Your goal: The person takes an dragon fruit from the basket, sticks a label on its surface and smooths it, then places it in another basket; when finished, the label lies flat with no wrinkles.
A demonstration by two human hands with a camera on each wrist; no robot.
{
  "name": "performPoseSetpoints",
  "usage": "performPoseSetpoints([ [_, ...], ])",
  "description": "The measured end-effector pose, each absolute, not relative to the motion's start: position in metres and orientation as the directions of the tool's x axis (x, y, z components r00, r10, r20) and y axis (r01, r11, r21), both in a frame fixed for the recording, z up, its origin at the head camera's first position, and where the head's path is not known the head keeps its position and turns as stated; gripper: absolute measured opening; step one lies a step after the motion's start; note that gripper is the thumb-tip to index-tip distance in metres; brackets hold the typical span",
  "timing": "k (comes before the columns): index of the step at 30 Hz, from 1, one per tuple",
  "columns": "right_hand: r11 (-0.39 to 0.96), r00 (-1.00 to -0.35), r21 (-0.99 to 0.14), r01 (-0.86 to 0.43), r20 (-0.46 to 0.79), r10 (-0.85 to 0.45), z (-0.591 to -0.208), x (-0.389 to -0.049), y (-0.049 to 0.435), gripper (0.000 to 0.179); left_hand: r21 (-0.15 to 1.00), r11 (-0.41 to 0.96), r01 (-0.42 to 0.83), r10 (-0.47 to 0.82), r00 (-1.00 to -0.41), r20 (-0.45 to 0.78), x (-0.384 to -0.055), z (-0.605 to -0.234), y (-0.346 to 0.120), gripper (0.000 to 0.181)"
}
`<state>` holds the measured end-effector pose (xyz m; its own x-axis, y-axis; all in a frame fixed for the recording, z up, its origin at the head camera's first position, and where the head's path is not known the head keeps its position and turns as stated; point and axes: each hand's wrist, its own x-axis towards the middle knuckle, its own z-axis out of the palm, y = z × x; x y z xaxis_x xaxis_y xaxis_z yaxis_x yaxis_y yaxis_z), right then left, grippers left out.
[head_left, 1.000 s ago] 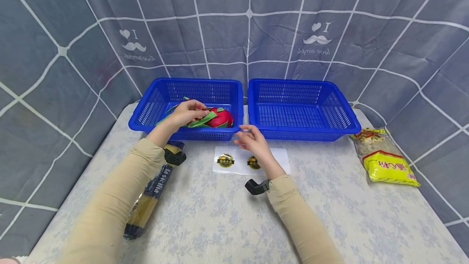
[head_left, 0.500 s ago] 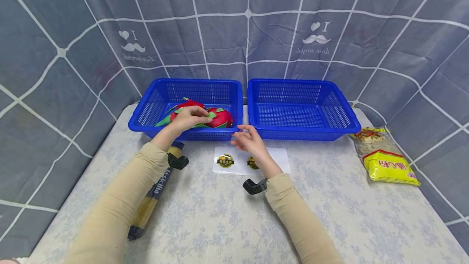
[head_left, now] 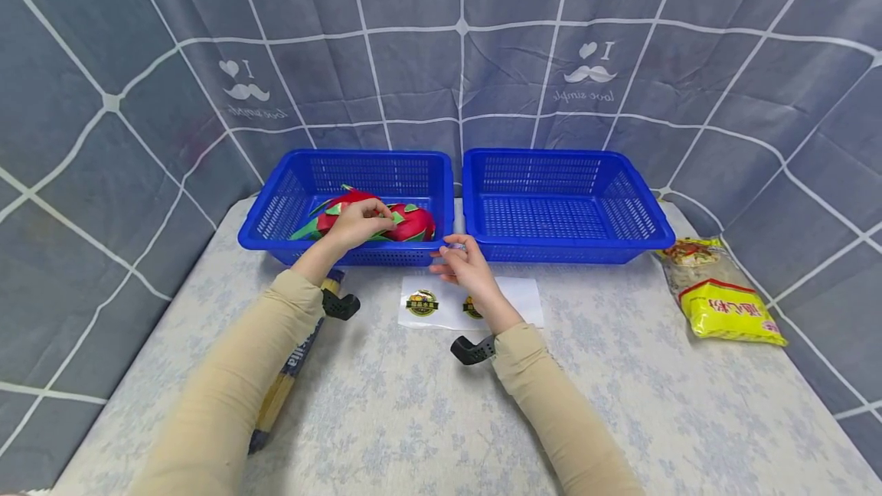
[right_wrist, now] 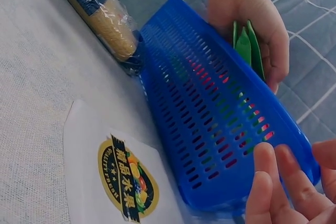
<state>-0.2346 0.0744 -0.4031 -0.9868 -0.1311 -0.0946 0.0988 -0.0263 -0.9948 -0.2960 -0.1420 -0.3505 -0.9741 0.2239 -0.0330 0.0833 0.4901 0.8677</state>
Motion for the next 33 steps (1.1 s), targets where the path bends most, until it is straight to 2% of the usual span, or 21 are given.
performPoseSetpoints([
  [6,-0.038,-0.991,-0.994,0.099,-0.095,-0.095,-0.401,-0.235,0.072,0.025,0.892,0.446,0.074,0.249,-0.968,-0.044,-0.297,-0.351,-0.141,0.022],
  [11,-0.045,-0.991,-0.994,0.102,-0.098,-0.091,-0.401,-0.237,0.070,0.024,0.908,0.408,0.093,0.234,-0.972,-0.005,-0.296,-0.351,-0.140,0.027],
  [18,0.022,-0.984,-0.993,0.120,-0.122,-0.132,-0.397,-0.238,0.075,0.024,0.929,0.321,0.184,0.133,-0.980,0.148,-0.285,-0.343,-0.128,0.025],
  [25,0.180,-0.960,-0.983,0.035,-0.083,-0.269,-0.375,-0.224,0.100,0.039,0.914,0.160,0.373,0.122,-0.926,0.356,-0.254,-0.311,-0.127,0.024],
  [31,0.101,-0.944,-0.991,-0.085,0.048,-0.327,-0.353,-0.209,0.130,0.048,0.895,-0.020,0.445,0.221,-0.872,0.438,-0.220,-0.295,-0.129,0.014],
  [33,0.069,-0.940,-0.993,-0.099,0.070,-0.333,-0.348,-0.203,0.140,0.050,0.899,-0.064,0.433,0.275,-0.858,0.433,-0.209,-0.296,-0.128,0.020],
])
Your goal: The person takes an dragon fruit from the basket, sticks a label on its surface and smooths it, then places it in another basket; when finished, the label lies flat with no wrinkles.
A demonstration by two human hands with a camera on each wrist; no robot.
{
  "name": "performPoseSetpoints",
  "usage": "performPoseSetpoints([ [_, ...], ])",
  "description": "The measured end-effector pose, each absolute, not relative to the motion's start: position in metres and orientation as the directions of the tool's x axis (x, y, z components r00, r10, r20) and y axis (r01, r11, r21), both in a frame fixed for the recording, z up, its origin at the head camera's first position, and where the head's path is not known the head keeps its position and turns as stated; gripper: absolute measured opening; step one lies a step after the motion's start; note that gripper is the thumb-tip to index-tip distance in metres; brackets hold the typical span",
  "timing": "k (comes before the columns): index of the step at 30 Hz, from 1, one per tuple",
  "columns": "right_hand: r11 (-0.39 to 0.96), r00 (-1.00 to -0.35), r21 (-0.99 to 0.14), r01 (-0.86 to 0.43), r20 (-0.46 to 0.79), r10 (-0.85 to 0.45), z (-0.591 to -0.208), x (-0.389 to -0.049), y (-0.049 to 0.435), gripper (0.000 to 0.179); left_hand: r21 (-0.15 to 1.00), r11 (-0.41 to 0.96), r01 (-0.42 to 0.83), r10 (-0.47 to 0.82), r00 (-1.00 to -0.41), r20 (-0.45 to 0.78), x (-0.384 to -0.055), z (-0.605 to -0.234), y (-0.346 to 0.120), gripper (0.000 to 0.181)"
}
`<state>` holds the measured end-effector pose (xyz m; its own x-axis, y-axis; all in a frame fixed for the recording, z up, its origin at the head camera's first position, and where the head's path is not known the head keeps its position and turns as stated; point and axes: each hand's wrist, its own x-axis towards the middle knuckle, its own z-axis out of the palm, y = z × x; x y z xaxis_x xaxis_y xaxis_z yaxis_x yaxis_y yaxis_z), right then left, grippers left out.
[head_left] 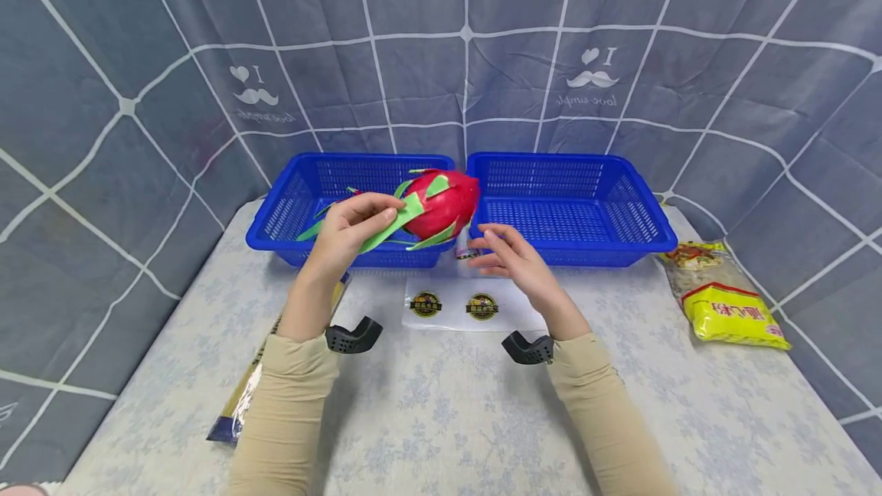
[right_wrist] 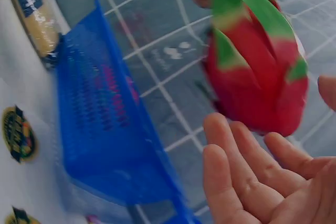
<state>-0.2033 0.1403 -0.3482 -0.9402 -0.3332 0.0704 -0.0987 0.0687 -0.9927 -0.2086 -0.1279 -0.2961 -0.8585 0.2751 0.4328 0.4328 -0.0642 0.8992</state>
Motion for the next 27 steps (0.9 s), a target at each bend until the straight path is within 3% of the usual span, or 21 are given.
performPoseSetpoints([
  [5,0.000,-0.925,-0.994,-0.110,0.102,-0.366,-0.346,-0.191,0.166,0.054,0.889,-0.132,0.438,0.422,-0.787,0.450,-0.187,-0.313,-0.124,0.034],
  [9,-0.071,-0.865,-0.991,-0.116,0.136,-0.482,-0.360,-0.187,0.179,0.065,0.863,-0.192,0.467,0.526,-0.693,0.493,-0.183,-0.336,-0.120,0.019],
  [12,-0.046,-0.832,-0.993,-0.105,0.113,-0.544,-0.376,-0.184,0.184,0.070,0.864,-0.155,0.479,0.589,-0.657,0.470,-0.182,-0.354,-0.116,0.013],
  [16,0.040,-0.859,-0.998,-0.053,0.026,-0.512,-0.394,-0.181,0.188,0.064,0.872,0.021,0.488,0.591,-0.710,0.383,-0.181,-0.367,-0.112,0.019],
  [20,0.082,-0.878,-0.996,-0.029,-0.014,-0.479,-0.403,-0.181,0.189,0.059,0.902,0.132,0.411,0.581,-0.769,0.266,-0.181,-0.373,-0.109,0.035],
  [23,0.119,-0.862,-0.991,-0.064,-0.005,-0.507,-0.410,-0.181,0.187,0.058,0.923,0.182,0.338,0.636,-0.757,0.151,-0.182,-0.377,-0.105,0.053],
  [27,0.197,-0.815,-0.976,-0.088,-0.043,-0.578,-0.414,-0.179,0.182,0.056,0.926,0.234,0.296,0.725,-0.687,0.037,-0.186,-0.385,-0.100,0.063],
])
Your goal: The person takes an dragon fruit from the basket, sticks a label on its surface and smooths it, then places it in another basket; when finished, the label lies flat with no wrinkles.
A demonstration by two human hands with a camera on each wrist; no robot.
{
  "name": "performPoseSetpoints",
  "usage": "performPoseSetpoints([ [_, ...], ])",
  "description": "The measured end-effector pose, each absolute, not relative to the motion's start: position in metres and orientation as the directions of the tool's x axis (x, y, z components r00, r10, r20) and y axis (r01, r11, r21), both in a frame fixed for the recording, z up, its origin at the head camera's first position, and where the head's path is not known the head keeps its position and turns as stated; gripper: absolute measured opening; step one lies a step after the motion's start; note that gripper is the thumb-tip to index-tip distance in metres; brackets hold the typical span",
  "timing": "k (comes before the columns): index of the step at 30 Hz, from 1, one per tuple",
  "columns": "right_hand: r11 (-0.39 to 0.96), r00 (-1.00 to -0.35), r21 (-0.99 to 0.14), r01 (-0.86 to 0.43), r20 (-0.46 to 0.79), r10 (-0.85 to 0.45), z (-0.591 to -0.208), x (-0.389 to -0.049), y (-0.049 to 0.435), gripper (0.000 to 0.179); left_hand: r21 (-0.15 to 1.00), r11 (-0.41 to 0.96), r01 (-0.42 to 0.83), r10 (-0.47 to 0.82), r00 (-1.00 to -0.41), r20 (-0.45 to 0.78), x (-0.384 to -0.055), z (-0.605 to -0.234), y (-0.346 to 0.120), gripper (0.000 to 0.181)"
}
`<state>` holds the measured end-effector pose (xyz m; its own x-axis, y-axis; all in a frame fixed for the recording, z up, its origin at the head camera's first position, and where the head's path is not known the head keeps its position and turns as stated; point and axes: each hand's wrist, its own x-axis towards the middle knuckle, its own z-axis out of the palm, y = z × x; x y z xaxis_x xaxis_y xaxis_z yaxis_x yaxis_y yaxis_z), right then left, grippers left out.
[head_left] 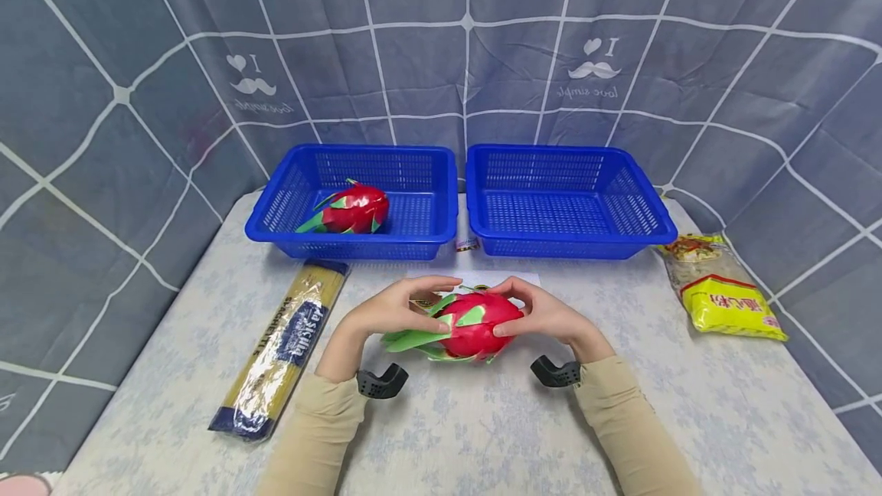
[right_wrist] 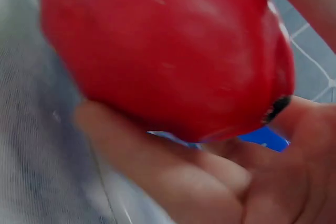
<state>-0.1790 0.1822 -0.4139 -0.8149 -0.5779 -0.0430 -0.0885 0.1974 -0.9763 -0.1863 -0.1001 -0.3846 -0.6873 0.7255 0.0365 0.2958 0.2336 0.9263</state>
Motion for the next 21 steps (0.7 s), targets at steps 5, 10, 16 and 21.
performPoseSetpoints([
  [5,0.354,-0.775,-0.929,-0.105,-0.146,-0.615,-0.407,-0.172,0.179,0.056,0.937,0.214,0.274,0.787,-0.617,0.001,-0.192,-0.395,-0.096,0.056],
  [10,0.397,-0.748,-0.912,-0.102,-0.193,-0.635,-0.398,-0.167,0.185,0.055,0.952,0.169,0.257,0.805,-0.594,0.017,-0.197,-0.404,-0.095,0.046],
  [16,0.354,-0.718,-0.930,-0.100,-0.179,-0.672,-0.399,-0.174,0.196,0.045,0.966,0.143,0.217,0.804,-0.594,0.014,-0.198,-0.412,-0.097,0.046],
  [21,0.378,-0.830,-0.921,-0.092,-0.138,-0.540,-0.407,-0.184,0.200,0.033,0.967,0.148,0.209,0.790,-0.613,0.011,-0.199,-0.413,-0.103,0.045],
])
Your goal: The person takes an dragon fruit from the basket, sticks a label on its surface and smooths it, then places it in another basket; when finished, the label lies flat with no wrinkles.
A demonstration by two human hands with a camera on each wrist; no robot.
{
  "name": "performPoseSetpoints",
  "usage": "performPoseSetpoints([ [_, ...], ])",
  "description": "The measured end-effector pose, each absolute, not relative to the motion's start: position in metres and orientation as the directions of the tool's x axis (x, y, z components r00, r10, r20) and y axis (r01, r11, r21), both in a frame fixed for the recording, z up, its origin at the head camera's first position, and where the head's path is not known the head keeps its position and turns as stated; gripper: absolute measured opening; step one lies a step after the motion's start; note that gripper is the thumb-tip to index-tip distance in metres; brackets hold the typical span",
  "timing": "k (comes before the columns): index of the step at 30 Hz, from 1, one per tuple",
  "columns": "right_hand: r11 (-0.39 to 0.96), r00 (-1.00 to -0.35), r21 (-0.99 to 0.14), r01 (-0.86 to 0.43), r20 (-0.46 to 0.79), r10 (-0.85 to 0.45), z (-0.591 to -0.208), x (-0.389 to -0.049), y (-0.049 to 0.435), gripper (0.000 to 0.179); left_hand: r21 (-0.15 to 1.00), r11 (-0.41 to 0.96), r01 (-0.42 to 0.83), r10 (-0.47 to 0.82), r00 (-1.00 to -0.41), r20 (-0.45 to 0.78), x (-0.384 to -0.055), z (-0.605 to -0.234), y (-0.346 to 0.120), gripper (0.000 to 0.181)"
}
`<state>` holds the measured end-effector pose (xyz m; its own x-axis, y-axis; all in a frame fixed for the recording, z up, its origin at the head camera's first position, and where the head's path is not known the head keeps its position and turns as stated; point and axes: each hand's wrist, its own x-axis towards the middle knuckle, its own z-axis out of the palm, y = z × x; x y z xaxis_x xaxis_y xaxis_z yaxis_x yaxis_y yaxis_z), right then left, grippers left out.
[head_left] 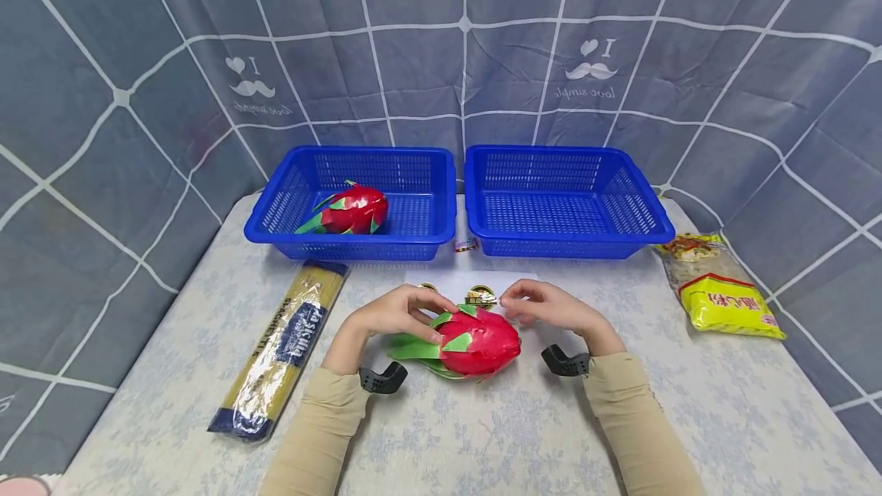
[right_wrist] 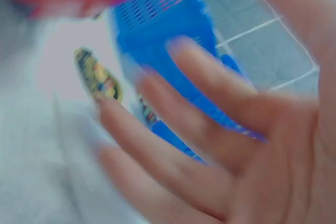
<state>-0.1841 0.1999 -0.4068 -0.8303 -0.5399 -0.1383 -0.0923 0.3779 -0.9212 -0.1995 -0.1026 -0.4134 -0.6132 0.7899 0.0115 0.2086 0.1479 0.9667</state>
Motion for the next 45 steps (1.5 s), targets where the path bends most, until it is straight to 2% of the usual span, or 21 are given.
performPoseSetpoints([
  [3,0.396,-0.908,-0.915,-0.083,-0.094,-0.407,-0.414,-0.190,0.197,0.036,0.971,0.138,0.196,0.769,-0.638,0.019,-0.201,-0.413,-0.109,0.041],
  [5,0.403,-0.934,-0.910,-0.097,-0.056,-0.352,-0.419,-0.194,0.194,0.036,0.975,0.138,0.176,0.735,-0.678,0.018,-0.203,-0.413,-0.114,0.038],
  [9,0.371,-0.946,-0.919,-0.132,0.006,-0.323,-0.428,-0.198,0.188,0.034,0.978,0.158,0.136,0.626,-0.779,0.007,-0.207,-0.417,-0.122,0.034],
  [13,0.326,-0.945,-0.933,-0.153,0.041,-0.326,-0.436,-0.201,0.184,0.032,0.972,0.193,0.132,0.560,-0.829,0.002,-0.210,-0.423,-0.124,0.035],
  [23,0.421,-0.930,-0.881,-0.214,0.052,-0.365,-0.449,-0.202,0.181,0.031,0.946,0.270,0.177,0.541,-0.841,0.003,-0.213,-0.435,-0.122,0.037],
  [29,0.469,-0.897,-0.833,-0.294,0.072,-0.436,-0.454,-0.204,0.179,0.031,0.941,0.276,0.197,0.537,-0.843,0.019,-0.215,-0.440,-0.123,0.036],
  [33,0.520,-0.895,-0.786,-0.334,0.092,-0.436,-0.455,-0.205,0.179,0.031,0.944,0.257,0.207,0.542,-0.840,0.037,-0.215,-0.441,-0.120,0.035],
  [39,0.546,-0.909,-0.758,-0.357,0.149,-0.388,-0.456,-0.206,0.178,0.029,0.945,0.255,0.204,0.534,-0.845,0.038,-0.215,-0.441,-0.118,0.034],
  [45,0.515,-0.949,-0.803,-0.299,0.197,-0.245,-0.453,-0.206,0.179,0.019,0.940,0.282,0.194,0.496,-0.868,0.030,-0.213,-0.436,-0.117,0.035],
])
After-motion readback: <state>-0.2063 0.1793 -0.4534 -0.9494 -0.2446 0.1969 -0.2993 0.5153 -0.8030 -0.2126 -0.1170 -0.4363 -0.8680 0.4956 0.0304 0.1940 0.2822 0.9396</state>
